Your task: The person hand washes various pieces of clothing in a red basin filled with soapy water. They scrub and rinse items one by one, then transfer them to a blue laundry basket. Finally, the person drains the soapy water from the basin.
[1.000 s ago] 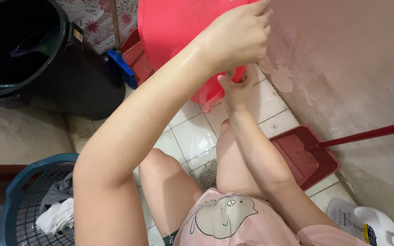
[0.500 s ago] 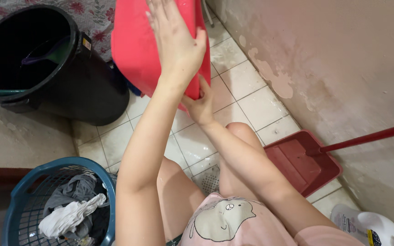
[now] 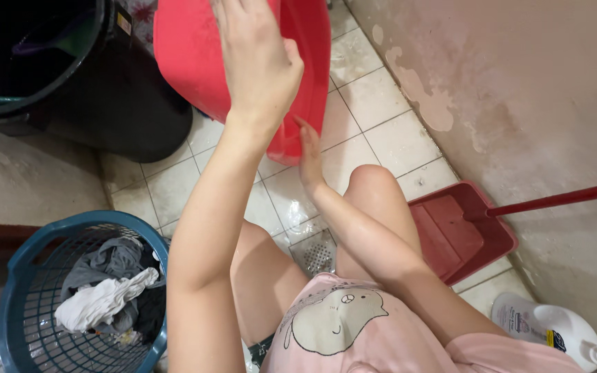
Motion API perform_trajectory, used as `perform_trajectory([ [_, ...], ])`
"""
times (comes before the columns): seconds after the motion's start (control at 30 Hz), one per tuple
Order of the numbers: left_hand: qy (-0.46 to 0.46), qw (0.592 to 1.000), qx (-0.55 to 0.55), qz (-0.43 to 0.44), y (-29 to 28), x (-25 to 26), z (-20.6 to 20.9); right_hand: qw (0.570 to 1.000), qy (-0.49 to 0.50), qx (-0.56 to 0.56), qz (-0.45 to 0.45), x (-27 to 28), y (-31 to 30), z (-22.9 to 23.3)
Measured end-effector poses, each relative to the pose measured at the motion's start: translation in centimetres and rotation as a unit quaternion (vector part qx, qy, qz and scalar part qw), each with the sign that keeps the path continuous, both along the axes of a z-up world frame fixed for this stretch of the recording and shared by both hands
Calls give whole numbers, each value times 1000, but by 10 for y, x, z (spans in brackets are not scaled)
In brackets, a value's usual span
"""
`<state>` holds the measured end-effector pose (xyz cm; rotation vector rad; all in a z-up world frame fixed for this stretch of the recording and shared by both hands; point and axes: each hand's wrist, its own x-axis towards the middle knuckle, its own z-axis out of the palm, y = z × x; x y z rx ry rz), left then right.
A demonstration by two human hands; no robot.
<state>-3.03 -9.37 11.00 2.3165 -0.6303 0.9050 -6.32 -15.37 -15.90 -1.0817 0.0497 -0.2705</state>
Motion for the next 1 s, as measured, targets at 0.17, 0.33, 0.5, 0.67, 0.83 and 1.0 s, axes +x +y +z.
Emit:
perform_trajectory([
  [0.17, -42, 998, -14, -40, 21, -32, -7, 863, 476, 136, 98, 13, 3, -99],
  [0.33, -13, 997, -42, -66, 46, -82, -17, 801, 320, 468, 196, 31, 40, -172],
  [0.5, -43, 997, -69, -19, 91, -121, -23, 827, 242, 480, 169, 42, 45, -187],
  [0.67, -106, 966, -228, 57, 147, -136, -72, 858, 243, 451, 47, 79, -19, -141],
  [0.83, -78, 892, -421, 145, 172, -105, -205, 928, 84, 318, -176, 110, -100, -56],
  [1.0, 204, 750, -615, 131, 171, -47, -330, 935, 7, 132, -330, 113, -155, 12],
])
